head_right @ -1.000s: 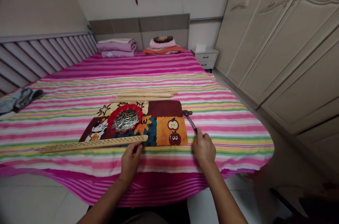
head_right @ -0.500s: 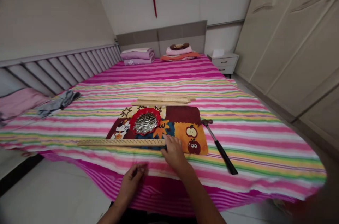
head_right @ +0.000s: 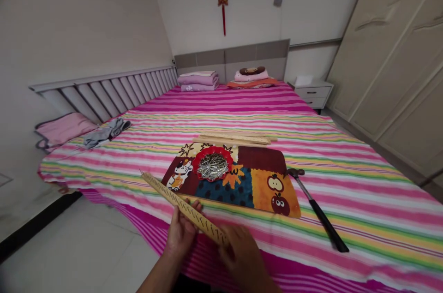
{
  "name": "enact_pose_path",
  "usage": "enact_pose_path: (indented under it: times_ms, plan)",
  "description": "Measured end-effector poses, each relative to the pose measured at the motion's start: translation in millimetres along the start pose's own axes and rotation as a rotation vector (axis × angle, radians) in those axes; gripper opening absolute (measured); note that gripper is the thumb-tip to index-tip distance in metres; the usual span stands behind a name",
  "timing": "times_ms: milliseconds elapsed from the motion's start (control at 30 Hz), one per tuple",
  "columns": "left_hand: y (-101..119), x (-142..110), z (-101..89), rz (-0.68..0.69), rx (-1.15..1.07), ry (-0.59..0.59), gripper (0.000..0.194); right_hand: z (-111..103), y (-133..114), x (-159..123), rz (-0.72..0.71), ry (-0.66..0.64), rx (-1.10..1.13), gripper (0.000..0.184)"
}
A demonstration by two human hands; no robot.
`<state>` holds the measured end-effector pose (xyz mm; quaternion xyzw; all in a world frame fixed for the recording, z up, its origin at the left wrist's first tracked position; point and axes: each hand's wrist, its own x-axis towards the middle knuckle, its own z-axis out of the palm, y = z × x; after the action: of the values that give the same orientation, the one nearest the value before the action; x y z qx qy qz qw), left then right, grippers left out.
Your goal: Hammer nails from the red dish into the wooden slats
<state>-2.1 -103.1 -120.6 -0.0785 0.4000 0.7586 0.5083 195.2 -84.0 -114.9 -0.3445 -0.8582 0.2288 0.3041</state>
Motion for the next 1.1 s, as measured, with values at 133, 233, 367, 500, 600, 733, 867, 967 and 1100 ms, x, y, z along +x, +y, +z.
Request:
enact_pose_path:
  times_ms: [133, 233, 367, 500, 600, 733, 867, 967, 1100]
  plan:
    - [11, -11, -2.0, 0.008, -0.052, 0.050, 0.022, 5, -18, -17, 0.040, -0.104, 0.145, 0.054]
    - [37, -21, -6.7, 0.061, -0.037, 0.017, 0.020, 6, -25, -21, 0.096, -0.207, 0.259, 0.066]
    - [84, -39, -19.2, 0.137, 0.029, -0.098, 0.026, 15, -25, -17, 0.118, -0.259, 0.346, 0.057]
    - [118, -52, -36.4, 0.072, 0.171, -0.232, 0.040, 18, -30, -2, 0.287, -0.058, 0.505, 0.032]
    - [119, -51, -50.2, -0.117, 0.264, -0.399, 0.042, 9, -47, 16, 0.482, 0.075, 0.792, 0.024]
    - [91, -40, -66.2, -0.466, 0.319, -0.519, 0.038, 4, -59, 43, 0.665, 0.158, 1.038, 0.029]
    - [61, -41, -75.8, -0.767, 0.412, -0.510, 0.035, 6, -40, 53, 0.813, 0.259, 1.208, 0.038]
    - [52, -46, -76.1, -0.917, 0.489, -0.449, 0.037, 6, -22, 46, 0.907, 0.301, 1.306, 0.035]
    - [51, -47, -66.5, -0.987, 0.563, -0.418, 0.038, 7, -5, 32, 1.003, 0.375, 1.367, 0.025]
